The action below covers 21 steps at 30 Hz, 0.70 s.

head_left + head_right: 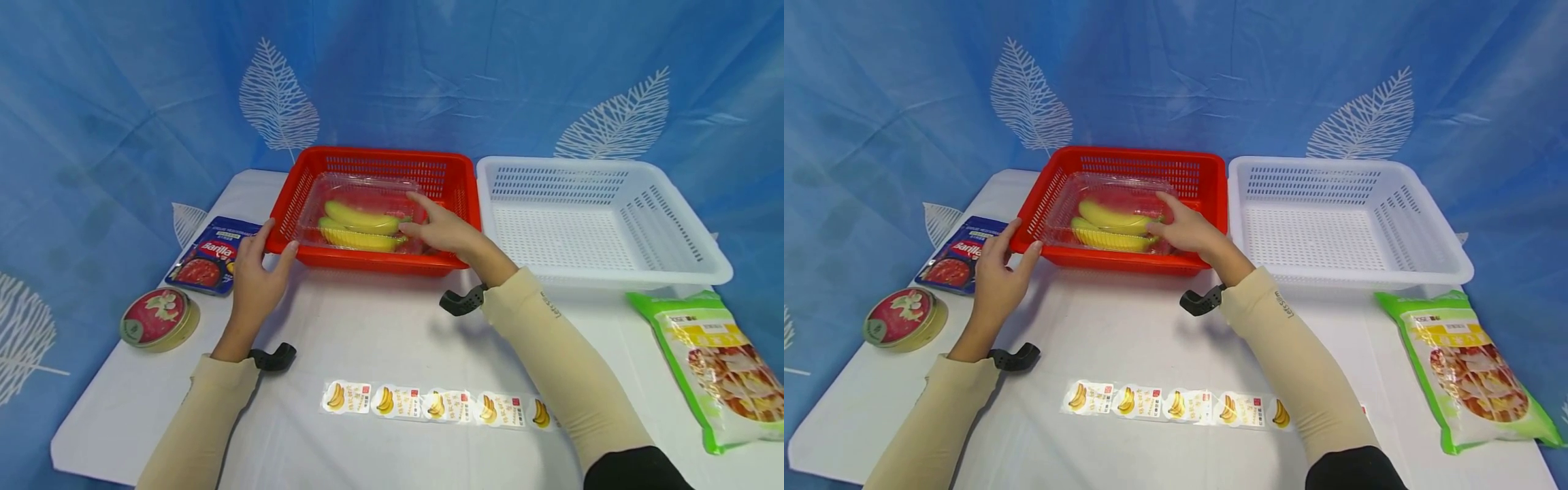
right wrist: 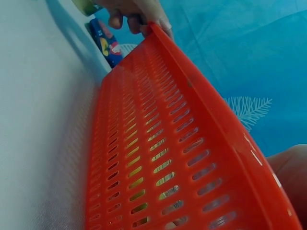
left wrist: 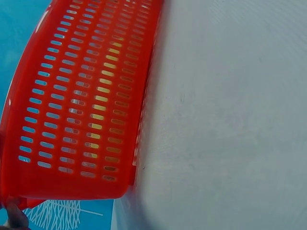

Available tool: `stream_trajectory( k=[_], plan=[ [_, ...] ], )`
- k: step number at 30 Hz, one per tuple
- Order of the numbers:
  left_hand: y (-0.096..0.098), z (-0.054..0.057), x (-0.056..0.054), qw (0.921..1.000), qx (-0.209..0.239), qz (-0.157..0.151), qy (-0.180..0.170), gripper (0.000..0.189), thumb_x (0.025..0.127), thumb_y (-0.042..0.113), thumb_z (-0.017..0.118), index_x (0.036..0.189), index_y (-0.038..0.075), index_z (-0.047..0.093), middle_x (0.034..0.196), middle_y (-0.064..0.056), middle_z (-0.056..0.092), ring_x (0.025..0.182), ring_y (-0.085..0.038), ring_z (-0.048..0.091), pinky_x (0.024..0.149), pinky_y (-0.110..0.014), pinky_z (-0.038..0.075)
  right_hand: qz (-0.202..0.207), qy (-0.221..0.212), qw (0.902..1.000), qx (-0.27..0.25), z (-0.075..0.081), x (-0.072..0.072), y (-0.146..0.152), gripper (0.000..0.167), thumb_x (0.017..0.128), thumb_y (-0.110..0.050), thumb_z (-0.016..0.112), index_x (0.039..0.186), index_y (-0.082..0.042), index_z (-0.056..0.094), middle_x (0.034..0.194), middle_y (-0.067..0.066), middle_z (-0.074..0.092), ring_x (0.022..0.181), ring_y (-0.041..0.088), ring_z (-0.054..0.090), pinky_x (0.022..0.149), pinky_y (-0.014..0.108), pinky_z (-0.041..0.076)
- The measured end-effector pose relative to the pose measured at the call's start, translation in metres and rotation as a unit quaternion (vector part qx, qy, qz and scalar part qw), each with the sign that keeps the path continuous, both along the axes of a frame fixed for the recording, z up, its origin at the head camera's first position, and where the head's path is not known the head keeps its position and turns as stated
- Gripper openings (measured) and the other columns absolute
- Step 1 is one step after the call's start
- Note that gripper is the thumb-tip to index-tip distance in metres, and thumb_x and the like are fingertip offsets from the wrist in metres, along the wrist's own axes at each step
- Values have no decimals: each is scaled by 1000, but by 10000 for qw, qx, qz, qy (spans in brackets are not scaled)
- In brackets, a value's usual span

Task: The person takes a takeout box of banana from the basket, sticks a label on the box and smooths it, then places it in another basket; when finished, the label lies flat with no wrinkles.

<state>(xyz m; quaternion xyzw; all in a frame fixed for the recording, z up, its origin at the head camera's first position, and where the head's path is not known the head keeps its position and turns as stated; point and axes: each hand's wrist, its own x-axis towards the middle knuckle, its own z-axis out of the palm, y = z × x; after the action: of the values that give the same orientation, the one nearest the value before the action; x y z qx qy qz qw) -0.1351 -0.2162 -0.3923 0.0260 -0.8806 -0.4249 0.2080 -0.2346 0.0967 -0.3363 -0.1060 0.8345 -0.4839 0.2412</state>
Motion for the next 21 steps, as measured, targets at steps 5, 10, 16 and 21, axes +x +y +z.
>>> stream_trajectory(
  k=[5,10,16,21],
  plan=[
    [1,1,-1,9999,98,-17,14,67,99,35,67,157,12,42,125,-22,49,124,-33,51,107,-55,44,-57,-51,9998,-157,1,0,1,77,101,-29,63,164,-29,19,119,19,62,78,27,68,78,37,59],
    [2,1,-1,9999,103,21,23,67,99,34,67,156,11,42,125,-22,50,126,-34,51,108,-55,43,-101,-26,9997,-223,-1,-1,2,75,100,-30,65,163,-30,23,118,18,63,77,28,68,75,37,59],
    [1,-1,-1,9999,101,71,-8,66,99,32,67,156,10,42,123,-24,50,127,-35,51,109,-54,42,-171,113,9994,-292,-2,0,2,73,99,-28,67,161,-31,28,105,18,68,77,29,69,73,37,59],
    [-1,2,1,9999,73,38,-66,68,99,36,66,157,12,41,125,-23,49,125,-34,51,108,-55,43,-436,383,9978,-331,-1,3,-1,71,98,-28,69,159,-34,34,86,17,63,72,28,67,70,35,58]
  ],
)
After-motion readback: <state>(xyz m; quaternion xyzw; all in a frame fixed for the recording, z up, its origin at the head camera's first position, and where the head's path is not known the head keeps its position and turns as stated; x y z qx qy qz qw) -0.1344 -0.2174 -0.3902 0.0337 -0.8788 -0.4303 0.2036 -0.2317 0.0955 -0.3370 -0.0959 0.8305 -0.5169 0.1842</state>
